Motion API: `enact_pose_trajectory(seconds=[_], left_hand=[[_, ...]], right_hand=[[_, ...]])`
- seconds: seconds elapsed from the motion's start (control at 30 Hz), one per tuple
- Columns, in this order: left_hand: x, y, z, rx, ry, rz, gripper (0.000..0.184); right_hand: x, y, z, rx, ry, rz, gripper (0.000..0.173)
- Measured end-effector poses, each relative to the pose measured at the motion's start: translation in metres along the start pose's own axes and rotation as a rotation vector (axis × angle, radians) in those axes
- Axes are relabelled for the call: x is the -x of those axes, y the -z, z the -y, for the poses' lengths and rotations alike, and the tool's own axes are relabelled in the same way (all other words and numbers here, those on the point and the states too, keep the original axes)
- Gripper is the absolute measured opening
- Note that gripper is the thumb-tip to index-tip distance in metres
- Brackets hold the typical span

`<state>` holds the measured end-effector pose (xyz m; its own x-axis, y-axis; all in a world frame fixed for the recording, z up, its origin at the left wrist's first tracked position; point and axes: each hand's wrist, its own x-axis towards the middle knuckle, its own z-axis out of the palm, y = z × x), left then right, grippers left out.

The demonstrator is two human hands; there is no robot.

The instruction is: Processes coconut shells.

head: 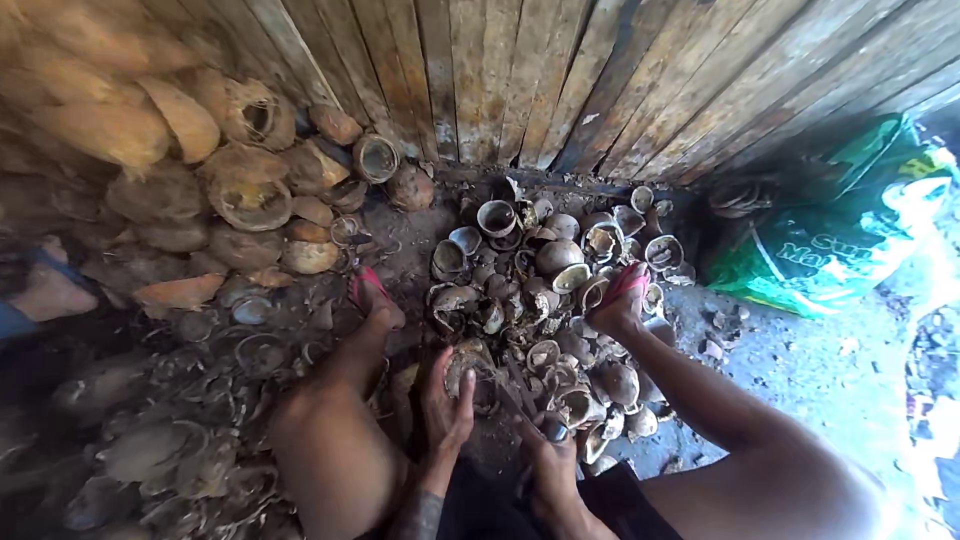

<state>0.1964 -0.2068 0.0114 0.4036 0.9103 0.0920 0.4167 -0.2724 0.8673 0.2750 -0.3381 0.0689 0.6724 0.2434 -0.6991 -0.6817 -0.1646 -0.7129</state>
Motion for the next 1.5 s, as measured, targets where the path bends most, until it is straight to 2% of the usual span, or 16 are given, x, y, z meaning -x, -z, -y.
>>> enact_pose_trajectory(seconds=[0.1,0.27,0.4,0.5,0.57,0.63,0.73,0.8,0.9,0.97,1.07,1.13,1.23,1.3,1.37,1.5], left_hand=[[-0.010,-0.005,0.009,0.031,-0.041,-0.013,0.058],[-0.013,-0.009,0.008,0.031,-0.068,-0.036,0.058],[-0.011,0.008,0.007,0.017,-0.035,0.028,0.054],[-0.008,0.016,-0.006,0.052,-0.001,0.039,0.068],[0.000,0.008,-0.009,0.013,-0.042,0.051,0.068],[-0.005,-0.007,0.001,-0.012,-0.143,-0.028,0.056],[-0.005,-0.008,0.006,-0.023,-0.173,-0.034,0.053],[-0.010,-0.008,0.006,-0.037,-0.186,-0.042,0.055],[-0.005,-0.007,0.004,-0.056,-0.167,-0.067,0.056],[-0.005,-0.008,0.001,-0.064,-0.162,-0.079,0.056],[0.000,-0.009,0.001,-0.087,-0.175,-0.096,0.056],[0.001,-0.009,0.003,-0.087,-0.178,-0.092,0.057],[-0.006,-0.008,0.008,-0.066,-0.170,-0.089,0.056],[-0.003,-0.008,0.010,-0.038,-0.174,-0.077,0.057],[-0.010,-0.010,0.010,-0.014,-0.191,-0.068,0.060],[-0.020,0.011,0.015,0.073,-0.078,0.109,0.059]], right_hand=[[-0.026,-0.004,0.009,0.100,0.018,0.015,0.024],[-0.121,0.015,0.012,0.283,0.245,0.279,0.034],[-0.089,0.015,0.017,0.279,0.237,0.251,0.039],[-0.037,0.012,0.014,0.119,0.061,0.123,0.032],[-0.022,0.008,0.007,-0.006,-0.065,0.024,0.026],[-0.035,0.005,0.007,0.009,-0.082,0.002,0.027],[-0.088,0.018,0.013,0.179,-0.094,0.189,0.028],[-0.121,0.015,0.030,0.293,-0.067,0.309,0.028],[-0.112,0.012,0.035,0.361,0.072,0.339,0.033],[-0.082,0.013,0.028,0.316,0.148,0.252,0.036],[-0.028,0.007,0.010,0.104,0.085,0.050,0.035],[-0.015,-0.005,0.005,-0.013,0.049,-0.034,0.033],[-0.051,-0.008,-0.010,0.034,0.136,-0.020,0.035],[-0.096,0.011,-0.025,0.159,0.279,0.113,0.038],[-0.133,0.011,-0.015,0.223,0.391,0.225,0.040],[-0.095,0.009,0.006,0.251,0.336,0.224,0.037]])
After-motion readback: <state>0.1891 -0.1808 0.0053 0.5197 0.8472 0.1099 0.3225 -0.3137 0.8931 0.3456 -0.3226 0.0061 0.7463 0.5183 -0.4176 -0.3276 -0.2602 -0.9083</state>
